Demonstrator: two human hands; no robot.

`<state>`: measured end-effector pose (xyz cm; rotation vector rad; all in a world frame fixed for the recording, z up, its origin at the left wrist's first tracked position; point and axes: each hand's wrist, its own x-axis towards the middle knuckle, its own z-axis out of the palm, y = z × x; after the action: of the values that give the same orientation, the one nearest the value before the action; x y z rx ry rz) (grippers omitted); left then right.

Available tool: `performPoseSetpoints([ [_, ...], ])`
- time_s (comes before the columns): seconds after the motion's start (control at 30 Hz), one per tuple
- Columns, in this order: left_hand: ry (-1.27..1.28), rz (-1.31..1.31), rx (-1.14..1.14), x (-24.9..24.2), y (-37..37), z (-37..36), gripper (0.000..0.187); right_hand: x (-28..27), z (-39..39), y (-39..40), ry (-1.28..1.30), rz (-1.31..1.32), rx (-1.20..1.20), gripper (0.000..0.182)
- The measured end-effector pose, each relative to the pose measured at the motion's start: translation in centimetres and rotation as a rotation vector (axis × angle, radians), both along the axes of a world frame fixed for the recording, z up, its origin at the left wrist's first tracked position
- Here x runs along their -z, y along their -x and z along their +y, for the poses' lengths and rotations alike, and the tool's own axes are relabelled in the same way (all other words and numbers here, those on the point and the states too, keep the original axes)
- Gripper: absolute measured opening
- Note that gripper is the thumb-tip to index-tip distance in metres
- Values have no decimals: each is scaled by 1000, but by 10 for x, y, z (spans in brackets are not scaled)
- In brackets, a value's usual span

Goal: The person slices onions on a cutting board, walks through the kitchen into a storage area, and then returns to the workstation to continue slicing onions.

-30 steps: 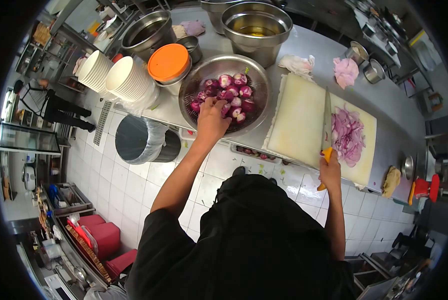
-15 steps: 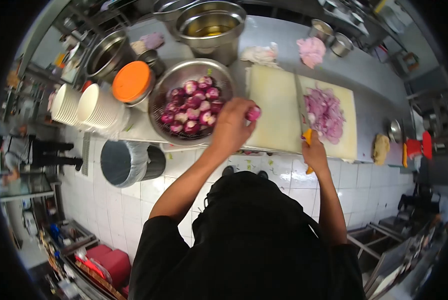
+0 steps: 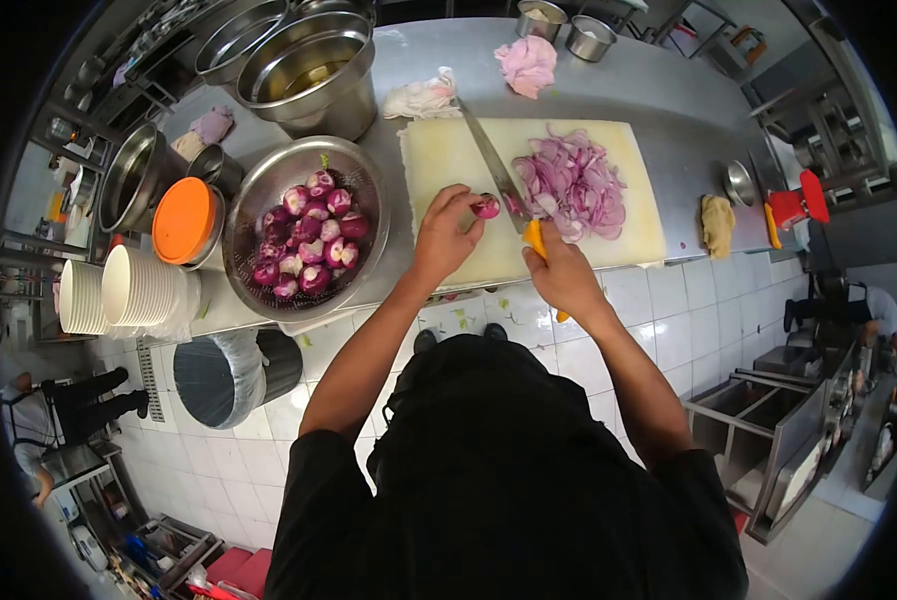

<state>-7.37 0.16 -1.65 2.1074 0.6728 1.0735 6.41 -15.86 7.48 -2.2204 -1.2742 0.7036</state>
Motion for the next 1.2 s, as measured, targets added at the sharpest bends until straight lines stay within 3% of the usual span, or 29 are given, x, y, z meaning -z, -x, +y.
performPoseSetpoints([
  [0.1, 95, -23, -13, 2, -5, -2, 26, -3, 0, 2, 11, -9, -25, 44],
  [0.53, 176, -56, -45, 3, -16, -4, 16, 1, 16, 9, 120, -43, -90, 35],
  [0.63, 230, -18, 13, 2, -12, -4, 17, 30, 25, 9, 121, -78, -112, 33],
  [0.8, 81, 29, -13, -4, -17, -14, 27, 52, 29, -2, 25, -104, -133, 32],
  [0.9, 58, 9, -5, 2, -20, -10, 31, 36, 32, -13, 153, 118, -81, 39],
  [1.03, 191, -95, 7, -2, -16, 0, 32, 38, 31, -21, 154, 194, -59, 45],
  [1.17, -108, 261, -245, -30, -3, 25, 29, 53, 20, -26, 6, 231, 1, 43],
  [1.2, -137, 303, -220, -21, -1, 32, 30, 47, 17, -27, -11, 239, 26, 45],
])
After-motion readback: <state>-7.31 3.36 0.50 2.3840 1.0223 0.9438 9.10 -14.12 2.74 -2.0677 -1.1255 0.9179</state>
